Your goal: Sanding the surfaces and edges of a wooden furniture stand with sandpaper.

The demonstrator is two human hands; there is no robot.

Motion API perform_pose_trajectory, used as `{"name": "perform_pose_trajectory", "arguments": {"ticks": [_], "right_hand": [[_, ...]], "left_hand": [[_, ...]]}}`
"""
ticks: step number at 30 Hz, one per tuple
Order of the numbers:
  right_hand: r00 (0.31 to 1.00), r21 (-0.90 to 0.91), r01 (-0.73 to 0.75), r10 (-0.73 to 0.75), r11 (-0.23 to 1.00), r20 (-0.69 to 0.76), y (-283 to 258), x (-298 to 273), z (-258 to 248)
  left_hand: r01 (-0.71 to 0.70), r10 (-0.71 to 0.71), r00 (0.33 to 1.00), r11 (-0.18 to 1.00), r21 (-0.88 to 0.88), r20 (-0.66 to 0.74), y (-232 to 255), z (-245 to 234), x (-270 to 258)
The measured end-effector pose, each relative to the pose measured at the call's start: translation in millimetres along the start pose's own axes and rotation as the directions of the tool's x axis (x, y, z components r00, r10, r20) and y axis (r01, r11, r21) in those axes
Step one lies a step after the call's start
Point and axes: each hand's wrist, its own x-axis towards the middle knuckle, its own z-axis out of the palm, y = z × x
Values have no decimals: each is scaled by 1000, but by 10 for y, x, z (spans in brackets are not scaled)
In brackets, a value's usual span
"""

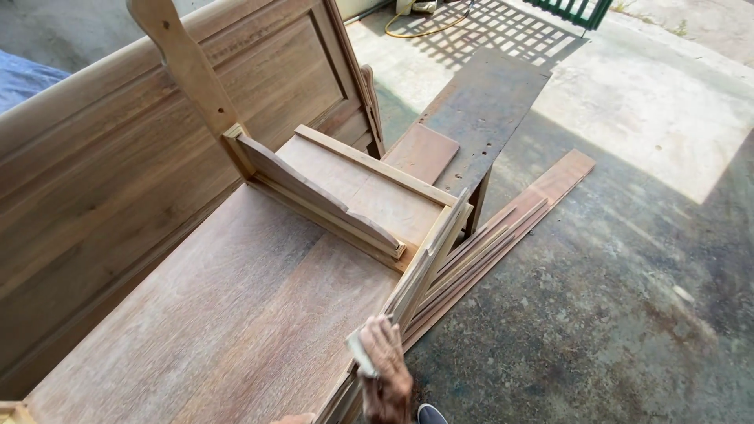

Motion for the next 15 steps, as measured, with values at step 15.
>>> {"name": "perform_pose_trajectory", "arguments": {"ticks": [15], "right_hand": [[991,-44,-134,134,990,1,673,863,-245]], "left_hand": [[290,-236,957,803,521,-170,889,-152,1273]]}}
